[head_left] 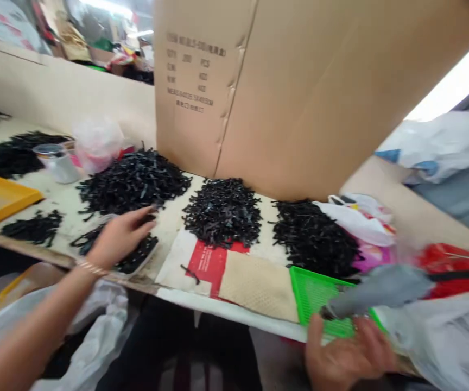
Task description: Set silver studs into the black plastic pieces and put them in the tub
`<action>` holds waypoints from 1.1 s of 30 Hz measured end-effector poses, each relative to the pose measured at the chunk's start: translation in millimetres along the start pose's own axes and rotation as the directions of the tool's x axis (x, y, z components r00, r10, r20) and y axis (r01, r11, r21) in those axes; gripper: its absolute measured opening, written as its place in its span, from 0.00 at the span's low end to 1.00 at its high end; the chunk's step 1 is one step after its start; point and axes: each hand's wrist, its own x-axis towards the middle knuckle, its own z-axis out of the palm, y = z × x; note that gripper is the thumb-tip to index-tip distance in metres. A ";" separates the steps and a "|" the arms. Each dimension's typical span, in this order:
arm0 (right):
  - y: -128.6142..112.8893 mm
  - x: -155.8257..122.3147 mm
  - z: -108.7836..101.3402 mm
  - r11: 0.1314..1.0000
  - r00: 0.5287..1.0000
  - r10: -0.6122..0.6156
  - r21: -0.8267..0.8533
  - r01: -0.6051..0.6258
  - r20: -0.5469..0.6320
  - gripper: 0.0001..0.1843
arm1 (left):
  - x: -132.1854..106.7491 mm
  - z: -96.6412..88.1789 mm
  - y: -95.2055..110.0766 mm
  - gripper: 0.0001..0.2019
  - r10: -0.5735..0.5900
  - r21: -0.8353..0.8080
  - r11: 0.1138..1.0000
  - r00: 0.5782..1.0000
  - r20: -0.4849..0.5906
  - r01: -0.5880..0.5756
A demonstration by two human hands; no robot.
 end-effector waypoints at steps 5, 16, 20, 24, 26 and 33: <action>-25.0 9.4 30.6 0.972 0.955 -0.183 0.189 0.140 0.233 0.28 | -1.2 -43.2 -61.7 0.28 0.290 0.423 0.874 0.955 -0.065 -0.237; 97.3 87.6 182.2 0.838 0.341 -0.087 -0.117 0.533 0.936 0.22 | -72.3 97.3 -24.3 0.20 0.445 0.404 0.656 0.759 0.475 -0.637; 134.2 79.9 199.2 0.816 0.330 -0.191 -0.037 0.576 0.924 0.16 | -65.7 113.8 -32.8 0.14 0.352 0.449 0.655 0.771 0.531 -0.608; 150.6 80.4 203.8 0.829 0.301 -0.349 0.143 0.540 0.887 0.12 | -57.3 112.7 -38.1 0.10 0.384 0.423 0.614 0.721 0.577 -0.666; 151.3 84.0 205.1 0.845 0.340 -0.399 0.196 0.498 0.852 0.12 | -56.1 111.0 -37.0 0.10 0.418 0.406 0.634 0.733 0.537 -0.659; 112.8 98.5 196.2 0.988 0.729 -0.079 0.152 -0.035 0.680 0.22 | -70.4 109.6 -1.9 0.09 0.581 0.306 0.762 0.811 0.066 -0.570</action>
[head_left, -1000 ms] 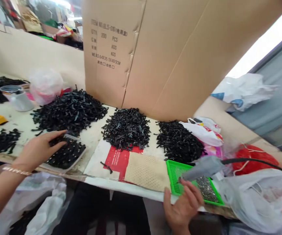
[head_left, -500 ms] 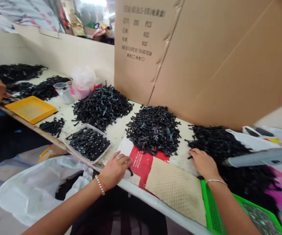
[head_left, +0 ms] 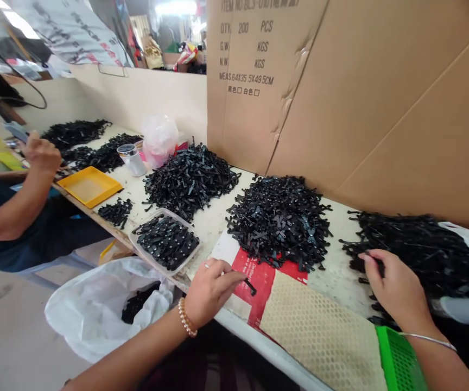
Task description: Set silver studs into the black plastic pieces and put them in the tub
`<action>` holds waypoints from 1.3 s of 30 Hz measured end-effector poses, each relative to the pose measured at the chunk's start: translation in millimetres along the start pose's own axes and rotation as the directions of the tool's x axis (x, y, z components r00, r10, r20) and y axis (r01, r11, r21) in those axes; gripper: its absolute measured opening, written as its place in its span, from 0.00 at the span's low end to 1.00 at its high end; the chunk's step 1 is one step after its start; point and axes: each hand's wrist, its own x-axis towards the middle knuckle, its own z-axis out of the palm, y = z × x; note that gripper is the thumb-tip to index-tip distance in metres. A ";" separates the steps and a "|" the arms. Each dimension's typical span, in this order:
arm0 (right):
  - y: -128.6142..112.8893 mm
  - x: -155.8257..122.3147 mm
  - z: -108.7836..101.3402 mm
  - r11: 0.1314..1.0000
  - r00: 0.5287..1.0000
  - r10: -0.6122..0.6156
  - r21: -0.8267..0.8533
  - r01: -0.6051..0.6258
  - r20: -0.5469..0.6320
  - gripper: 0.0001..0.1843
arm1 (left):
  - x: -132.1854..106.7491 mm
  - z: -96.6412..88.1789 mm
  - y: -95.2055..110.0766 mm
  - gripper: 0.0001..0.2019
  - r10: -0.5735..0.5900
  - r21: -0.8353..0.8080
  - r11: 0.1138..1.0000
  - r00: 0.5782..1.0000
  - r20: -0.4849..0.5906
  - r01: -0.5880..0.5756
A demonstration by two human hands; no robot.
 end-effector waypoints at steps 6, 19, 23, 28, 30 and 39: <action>-135.7 -70.4 -2.3 0.571 0.857 0.132 0.668 -0.477 0.498 0.28 | 7.7 5.6 32.3 0.14 0.282 -0.025 0.957 0.946 -0.159 -0.289; -216.9 -127.0 9.5 0.385 0.835 0.060 0.759 -0.525 0.547 0.20 | -14.8 8.4 74.8 0.16 -0.572 -0.883 0.066 0.742 0.348 0.465; -222.4 -127.5 10.9 0.526 0.862 0.005 0.732 -0.433 0.506 0.17 | -6.5 2.8 73.7 0.16 -0.542 -0.810 -0.203 0.626 0.561 0.550; -212.0 -131.4 1.7 0.605 0.899 0.012 0.713 -0.355 0.438 0.22 | -0.5 -5.1 65.4 0.16 -0.566 -0.798 -0.309 0.574 0.592 0.517; -207.4 -132.7 -3.9 0.650 0.923 -0.001 0.702 -0.291 0.384 0.21 | -0.3 -5.2 62.8 0.18 -0.597 -0.786 -0.328 0.531 0.602 0.523; -206.8 -136.3 -4.6 0.753 0.986 0.076 0.640 -0.154 0.148 0.15 | -0.5 -6.2 72.8 0.20 -0.445 -0.687 -0.270 0.545 0.710 0.675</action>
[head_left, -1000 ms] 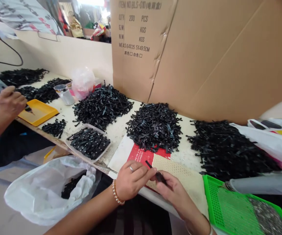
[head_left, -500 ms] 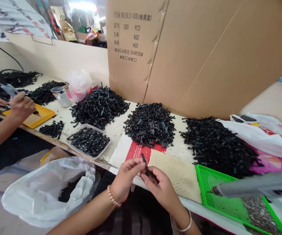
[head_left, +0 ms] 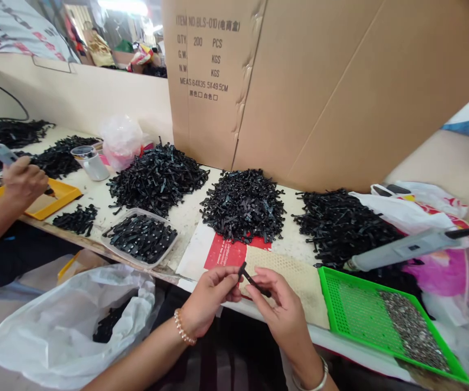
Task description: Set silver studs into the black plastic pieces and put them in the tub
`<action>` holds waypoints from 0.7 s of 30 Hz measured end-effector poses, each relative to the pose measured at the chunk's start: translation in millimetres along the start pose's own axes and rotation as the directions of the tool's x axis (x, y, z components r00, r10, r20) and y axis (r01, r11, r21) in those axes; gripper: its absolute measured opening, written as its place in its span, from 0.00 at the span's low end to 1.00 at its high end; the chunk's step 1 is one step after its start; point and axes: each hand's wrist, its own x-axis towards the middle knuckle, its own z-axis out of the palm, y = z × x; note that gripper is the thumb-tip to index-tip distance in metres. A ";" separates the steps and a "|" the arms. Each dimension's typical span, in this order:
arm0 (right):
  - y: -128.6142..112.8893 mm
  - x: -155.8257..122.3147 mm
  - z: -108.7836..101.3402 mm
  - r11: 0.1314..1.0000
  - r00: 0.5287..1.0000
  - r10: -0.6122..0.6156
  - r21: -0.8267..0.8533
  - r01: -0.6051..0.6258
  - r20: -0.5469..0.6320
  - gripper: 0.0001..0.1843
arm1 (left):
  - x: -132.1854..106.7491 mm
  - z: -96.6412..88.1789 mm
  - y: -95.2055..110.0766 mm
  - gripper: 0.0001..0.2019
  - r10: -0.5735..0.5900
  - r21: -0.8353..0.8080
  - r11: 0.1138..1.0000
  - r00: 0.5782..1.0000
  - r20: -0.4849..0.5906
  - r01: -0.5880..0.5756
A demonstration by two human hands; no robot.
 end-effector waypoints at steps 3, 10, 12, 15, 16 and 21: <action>-4.1 4.2 0.3 0.991 0.994 -0.106 -0.084 0.104 -0.018 0.04 | -3.3 5.1 0.1 0.19 -0.021 -0.029 0.999 0.999 0.032 0.022; -3.0 5.9 -0.2 0.942 0.958 -0.288 -0.181 0.282 -0.005 0.08 | -0.8 8.0 -2.8 0.18 -0.070 -0.104 0.992 0.997 0.037 0.073; -0.6 3.5 0.9 0.935 0.955 -0.296 -0.206 0.288 -0.012 0.10 | -0.4 8.7 -3.5 0.17 -0.070 -0.102 0.992 0.996 0.050 0.075; 0.7 1.5 1.4 0.928 0.946 -0.320 -0.215 0.304 -0.043 0.11 | -0.8 10.4 -4.2 0.16 -0.074 -0.106 0.991 0.996 0.049 0.079; 0.7 1.3 1.2 0.929 0.946 -0.322 -0.212 0.305 -0.050 0.10 | -1.1 11.1 -4.5 0.16 -0.075 -0.108 0.991 0.996 0.042 0.079; 0.5 -0.9 1.0 0.936 0.952 -0.300 -0.211 0.282 -0.060 0.10 | -1.1 13.0 -5.7 0.17 -0.069 -0.129 0.989 0.998 -0.008 0.068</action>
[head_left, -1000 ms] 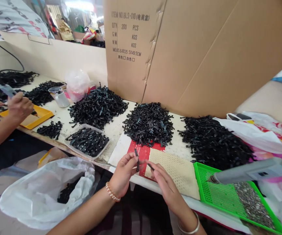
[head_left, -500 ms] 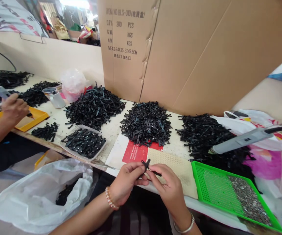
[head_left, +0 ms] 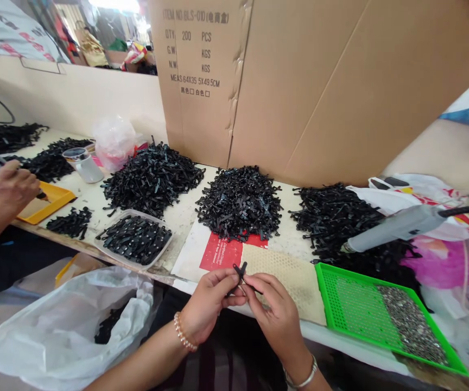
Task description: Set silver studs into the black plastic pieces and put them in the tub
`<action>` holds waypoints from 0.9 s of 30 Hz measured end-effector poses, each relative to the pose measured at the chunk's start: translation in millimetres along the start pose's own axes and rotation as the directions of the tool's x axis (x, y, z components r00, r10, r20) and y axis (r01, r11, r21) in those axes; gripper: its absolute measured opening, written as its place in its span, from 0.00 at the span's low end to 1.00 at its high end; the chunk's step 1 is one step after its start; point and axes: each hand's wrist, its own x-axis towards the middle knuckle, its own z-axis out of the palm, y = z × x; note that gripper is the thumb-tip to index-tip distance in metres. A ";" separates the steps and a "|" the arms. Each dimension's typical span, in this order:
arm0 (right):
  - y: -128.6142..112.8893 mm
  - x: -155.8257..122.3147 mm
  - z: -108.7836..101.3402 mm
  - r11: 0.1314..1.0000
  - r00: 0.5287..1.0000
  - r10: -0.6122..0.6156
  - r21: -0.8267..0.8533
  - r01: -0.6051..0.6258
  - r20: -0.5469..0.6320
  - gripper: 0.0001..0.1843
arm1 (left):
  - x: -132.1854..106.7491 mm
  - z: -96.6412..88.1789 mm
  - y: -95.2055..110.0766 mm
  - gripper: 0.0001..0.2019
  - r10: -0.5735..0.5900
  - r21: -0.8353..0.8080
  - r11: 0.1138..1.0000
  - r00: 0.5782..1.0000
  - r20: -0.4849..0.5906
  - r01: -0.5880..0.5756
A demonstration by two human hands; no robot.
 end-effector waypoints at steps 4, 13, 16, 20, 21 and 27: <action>-0.5 -1.2 0.1 1.000 1.000 -0.012 -0.002 0.012 -0.016 0.10 | 1.2 -0.9 -1.0 0.18 -0.005 0.015 1.000 1.000 0.000 0.005; 5.8 -12.1 6.2 0.988 0.992 -0.123 -0.093 0.125 0.022 0.19 | 5.7 -2.0 -6.3 0.18 0.039 0.074 0.997 0.999 -0.016 -0.038; 7.6 -6.6 5.3 0.996 0.992 -0.082 -0.027 0.085 0.099 0.18 | 15.6 -10.6 -3.3 0.18 0.079 0.155 0.986 0.995 -0.068 -0.068; 35.2 34.1 2.7 0.999 0.983 0.049 0.013 -0.052 0.178 0.13 | 27.6 -26.4 10.4 0.19 0.265 0.302 0.930 0.952 -0.151 -0.211; 48.0 46.6 3.2 0.998 0.982 0.055 -0.028 -0.051 0.182 0.13 | 29.2 -30.5 14.1 0.20 0.303 0.316 0.918 0.938 -0.166 -0.241; 140.9 98.6 32.3 0.982 0.968 -0.088 -0.140 0.124 0.234 0.13 | 57.3 -71.4 62.6 0.23 0.372 0.217 0.916 0.916 -0.151 -0.336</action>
